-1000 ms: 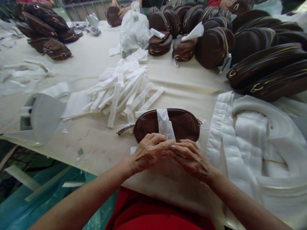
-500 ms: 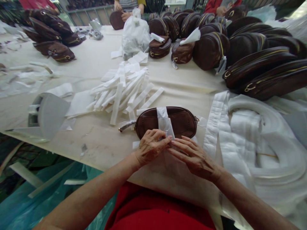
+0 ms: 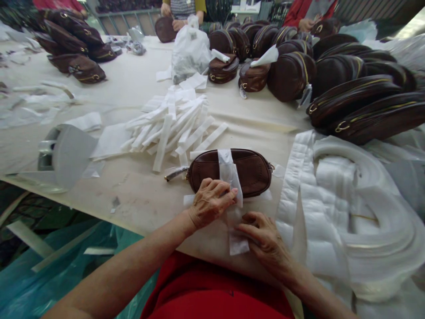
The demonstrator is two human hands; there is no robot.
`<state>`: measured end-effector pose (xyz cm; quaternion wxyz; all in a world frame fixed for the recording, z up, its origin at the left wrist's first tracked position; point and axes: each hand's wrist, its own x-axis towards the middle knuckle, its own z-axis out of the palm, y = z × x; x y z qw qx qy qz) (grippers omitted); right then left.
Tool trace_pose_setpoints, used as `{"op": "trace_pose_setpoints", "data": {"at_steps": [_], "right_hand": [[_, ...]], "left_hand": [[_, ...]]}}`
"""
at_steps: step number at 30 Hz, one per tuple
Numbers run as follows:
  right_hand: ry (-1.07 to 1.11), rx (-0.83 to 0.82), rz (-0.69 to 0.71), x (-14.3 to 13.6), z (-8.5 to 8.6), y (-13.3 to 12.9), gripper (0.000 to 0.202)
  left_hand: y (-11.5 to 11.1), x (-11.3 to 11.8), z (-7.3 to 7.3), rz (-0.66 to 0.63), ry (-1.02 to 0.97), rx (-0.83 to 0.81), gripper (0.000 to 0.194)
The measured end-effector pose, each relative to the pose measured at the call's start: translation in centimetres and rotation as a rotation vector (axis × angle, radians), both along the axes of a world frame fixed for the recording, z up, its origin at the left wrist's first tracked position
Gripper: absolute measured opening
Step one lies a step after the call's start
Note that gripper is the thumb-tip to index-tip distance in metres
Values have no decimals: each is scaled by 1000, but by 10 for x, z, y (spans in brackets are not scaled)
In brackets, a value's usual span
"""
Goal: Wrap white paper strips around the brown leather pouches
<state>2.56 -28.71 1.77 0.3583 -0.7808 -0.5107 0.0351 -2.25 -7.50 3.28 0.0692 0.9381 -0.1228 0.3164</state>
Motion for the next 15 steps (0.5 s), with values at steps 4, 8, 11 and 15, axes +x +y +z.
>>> {"op": "trace_pose_setpoints", "data": {"at_steps": [4, 8, 11, 15], "right_hand": [[-68, 195, 93, 2, 7, 1, 32], [-175, 240, 232, -1, 20, 2, 27], [-233, 168, 284, -7, 32, 1, 30], [-295, 146, 282, -11, 44, 1, 36]], "left_hand": [[-1, 0, 0, 2, -31, 59, 20], [-2, 0, -1, -12, -46, 91, 18], [-2, 0, -3, -14, -47, 105, 19], [-1, -2, -5, -21, -28, 129, 22]]}}
